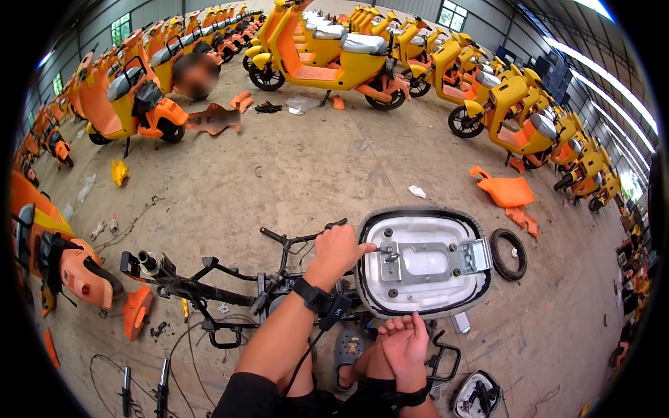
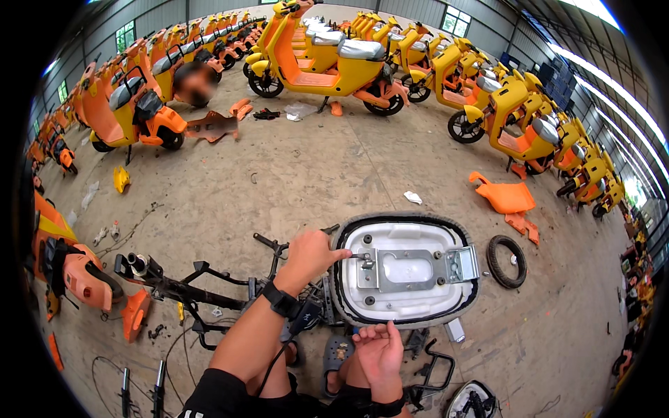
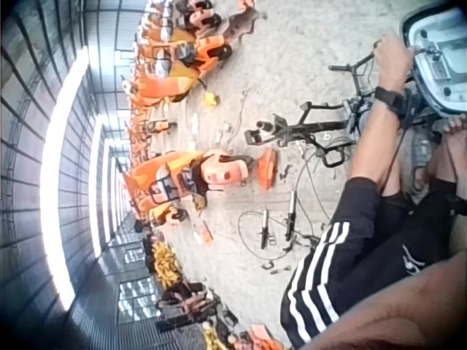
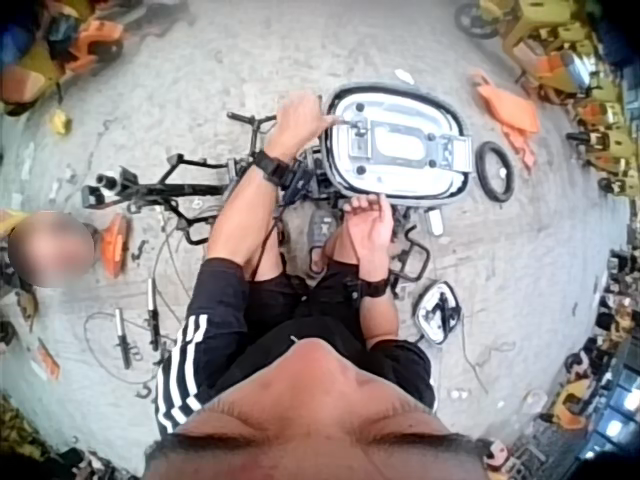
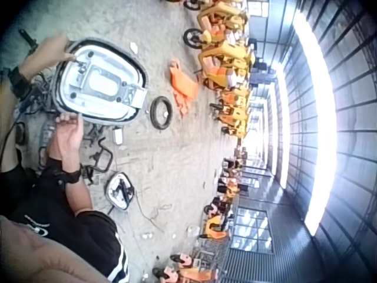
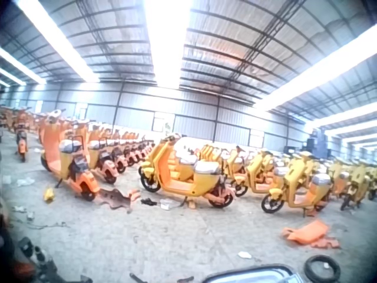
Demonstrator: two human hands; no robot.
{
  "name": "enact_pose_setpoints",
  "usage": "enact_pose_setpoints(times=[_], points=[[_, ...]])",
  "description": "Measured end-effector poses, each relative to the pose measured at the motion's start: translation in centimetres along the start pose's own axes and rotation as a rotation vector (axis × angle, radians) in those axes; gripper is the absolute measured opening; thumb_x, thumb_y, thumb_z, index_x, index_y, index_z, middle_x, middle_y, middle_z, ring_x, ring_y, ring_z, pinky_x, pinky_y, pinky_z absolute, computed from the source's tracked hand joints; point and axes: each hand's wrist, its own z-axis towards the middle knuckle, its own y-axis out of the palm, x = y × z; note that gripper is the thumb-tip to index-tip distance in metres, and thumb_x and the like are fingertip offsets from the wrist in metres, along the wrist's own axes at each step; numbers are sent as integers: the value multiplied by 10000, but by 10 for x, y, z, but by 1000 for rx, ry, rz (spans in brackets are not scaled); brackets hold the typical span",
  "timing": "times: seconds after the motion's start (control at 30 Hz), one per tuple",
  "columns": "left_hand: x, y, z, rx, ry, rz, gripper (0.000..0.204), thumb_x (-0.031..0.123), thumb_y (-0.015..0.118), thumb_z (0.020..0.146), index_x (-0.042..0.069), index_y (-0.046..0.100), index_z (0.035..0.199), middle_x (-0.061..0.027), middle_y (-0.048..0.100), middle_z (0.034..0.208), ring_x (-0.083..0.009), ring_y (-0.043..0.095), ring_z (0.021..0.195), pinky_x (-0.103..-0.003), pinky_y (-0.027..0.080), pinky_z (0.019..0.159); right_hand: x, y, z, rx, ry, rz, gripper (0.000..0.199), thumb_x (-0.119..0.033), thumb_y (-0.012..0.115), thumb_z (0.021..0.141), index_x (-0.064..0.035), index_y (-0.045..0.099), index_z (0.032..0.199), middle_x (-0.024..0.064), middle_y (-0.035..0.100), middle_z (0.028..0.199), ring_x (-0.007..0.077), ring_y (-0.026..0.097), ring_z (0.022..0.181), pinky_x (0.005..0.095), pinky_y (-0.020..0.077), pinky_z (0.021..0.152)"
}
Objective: The person attaches a metal bracket to a scooter component by inserting screws and tightening them with a screwdriver, while routing a cable through the frame assembly.
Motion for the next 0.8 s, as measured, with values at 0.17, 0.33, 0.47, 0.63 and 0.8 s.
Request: enact_pose_setpoints(times=[0.17, 0.33, 0.47, 0.63, 0.8], points=[[-1, 21, -22, -341, 18, -457, 404, 317, 690, 860, -56, 636, 716, -156, 669, 645, -232, 646, 524, -343, 514, 502, 2, 8, -1, 40, -12, -52, 326, -344, 486, 971, -119, 588, 758, 19, 507, 715, 207, 503, 797, 382, 411, 793], [-4, 20, -25, -669, -125, -911, 253, 191, 624, 932, -58, 580, 921, -153, 676, 662, -172, 641, 497, -285, 493, 422, 2, 10, -2, 40, -3, -46, 325, -338, 484, 973, -118, 581, 755, 21, 516, 725, 216, 515, 825, 385, 411, 800], [2, 10, -20, -569, -93, -1149, 224, 170, 607, 942, -51, 575, 960, -156, 687, 714, -166, 645, 520, -279, 505, 448, 1, 11, -2, 49, -15, -42, 323, -334, 484, 973, -117, 586, 756, 24, 525, 730, 222, 523, 839, 388, 409, 809], [-13, 28, -6, -1, 169, -682, 242, 196, 618, 919, -36, 639, 986, -221, 687, 812, -300, 670, 636, -397, 532, 587, 4, 1, 1, -31, 9, 6, 376, -339, 458, 986, -68, 631, 791, 71, 571, 775, 257, 532, 892, 405, 421, 836], [-3, 11, 7, -16, 88, -414, 448, 408, 662, 854, -37, 695, 809, -236, 659, 751, -372, 661, 727, -424, 519, 672, 1, 1, 0, -12, 5, 5, 377, -331, 456, 988, -58, 629, 793, 77, 574, 774, 263, 537, 901, 410, 426, 833]])
